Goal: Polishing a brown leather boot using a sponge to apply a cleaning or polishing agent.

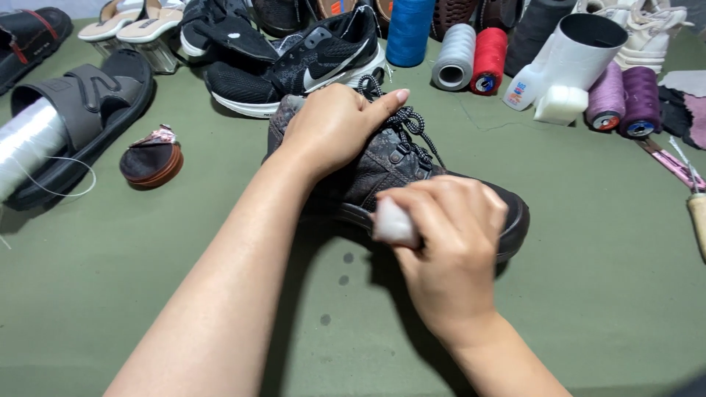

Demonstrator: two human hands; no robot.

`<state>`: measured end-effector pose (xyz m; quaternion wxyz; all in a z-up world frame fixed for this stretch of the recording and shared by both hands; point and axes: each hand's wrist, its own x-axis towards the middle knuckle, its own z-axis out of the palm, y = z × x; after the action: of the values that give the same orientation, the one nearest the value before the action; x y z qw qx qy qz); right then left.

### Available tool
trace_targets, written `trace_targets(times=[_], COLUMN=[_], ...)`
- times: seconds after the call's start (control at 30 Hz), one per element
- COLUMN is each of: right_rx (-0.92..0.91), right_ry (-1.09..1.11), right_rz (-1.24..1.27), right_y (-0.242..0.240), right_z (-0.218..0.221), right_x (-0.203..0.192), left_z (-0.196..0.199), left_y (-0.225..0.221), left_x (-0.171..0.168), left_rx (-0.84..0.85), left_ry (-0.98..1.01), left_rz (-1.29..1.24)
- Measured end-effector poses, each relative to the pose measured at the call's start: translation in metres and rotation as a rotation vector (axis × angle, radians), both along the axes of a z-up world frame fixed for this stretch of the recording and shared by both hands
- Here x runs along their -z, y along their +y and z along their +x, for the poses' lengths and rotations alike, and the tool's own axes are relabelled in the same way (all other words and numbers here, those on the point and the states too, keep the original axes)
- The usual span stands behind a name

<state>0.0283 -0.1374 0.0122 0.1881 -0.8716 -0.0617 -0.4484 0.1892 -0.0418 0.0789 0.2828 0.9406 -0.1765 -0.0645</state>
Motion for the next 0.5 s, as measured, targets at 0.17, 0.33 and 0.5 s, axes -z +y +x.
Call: trace_targets(times=[0.17, 0.33, 0.5], right_rx=[0.003, 0.006, 0.033], right_ry=[0.001, 0.033, 0.055], right_rz=[-0.028, -0.051, -0.031], right_y=[0.009, -0.002, -0.013], right_z=[0.016, 0.003, -0.018], right_x=[0.001, -0.005, -0.005], left_z=[0.000, 0.010, 0.015], left_y=[0.001, -0.002, -0.003], left_x=[-0.001, 0.005, 0.008], left_rx=[0.003, 0.024, 0.035], left_ry=[0.022, 0.006, 0.001], left_rz=[-0.020, -0.041, -0.065])
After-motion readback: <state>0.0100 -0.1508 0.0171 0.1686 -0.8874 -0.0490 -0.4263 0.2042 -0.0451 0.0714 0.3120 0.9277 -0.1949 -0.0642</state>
